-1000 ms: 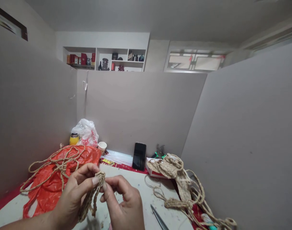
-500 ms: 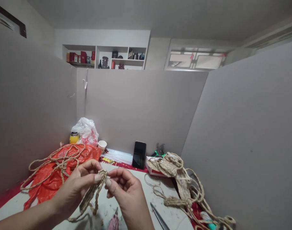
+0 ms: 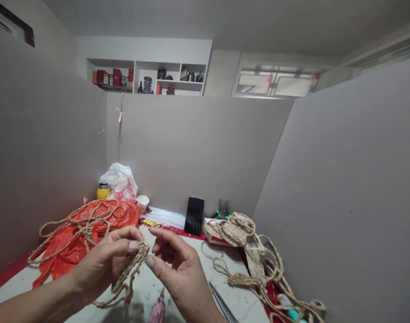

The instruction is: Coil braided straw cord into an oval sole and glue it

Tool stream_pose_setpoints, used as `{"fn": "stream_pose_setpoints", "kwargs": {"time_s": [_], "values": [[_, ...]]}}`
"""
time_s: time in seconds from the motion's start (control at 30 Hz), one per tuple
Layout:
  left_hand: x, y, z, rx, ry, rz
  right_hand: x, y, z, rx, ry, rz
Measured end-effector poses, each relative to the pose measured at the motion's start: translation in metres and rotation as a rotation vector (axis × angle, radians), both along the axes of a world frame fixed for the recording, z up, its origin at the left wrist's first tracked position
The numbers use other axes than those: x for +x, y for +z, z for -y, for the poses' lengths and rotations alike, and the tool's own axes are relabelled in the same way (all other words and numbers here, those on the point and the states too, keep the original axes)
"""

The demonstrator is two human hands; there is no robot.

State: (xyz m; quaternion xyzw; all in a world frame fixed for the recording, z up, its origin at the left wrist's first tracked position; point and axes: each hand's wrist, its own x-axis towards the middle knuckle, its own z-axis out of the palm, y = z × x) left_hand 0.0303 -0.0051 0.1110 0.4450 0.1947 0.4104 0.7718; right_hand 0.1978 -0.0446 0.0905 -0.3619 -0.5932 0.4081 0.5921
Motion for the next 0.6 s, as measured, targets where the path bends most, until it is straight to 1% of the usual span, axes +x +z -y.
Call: {"fn": "stream_pose_setpoints", "kwargs": {"time_s": [0.2,0.33,0.4,0.5,0.6], "values": [[0.0,0.0,0.004,0.002,-0.014,0.002,0.005,0.008,0.003,0.053,0.056,0.15],[0.003,-0.004,0.005,0.0,-0.035,-0.007,0.008,0.008,0.002,0.055,0.118,0.16],[0.003,-0.005,0.004,0.033,-0.033,-0.035,0.009,0.006,0.002,0.052,0.127,0.155],[0.002,-0.004,0.001,0.17,-0.007,-0.098,0.012,0.004,0.001,0.048,0.115,0.134],[-0.001,0.001,0.001,0.419,0.061,-0.219,0.014,0.004,0.0,0.045,0.104,0.1]]}}
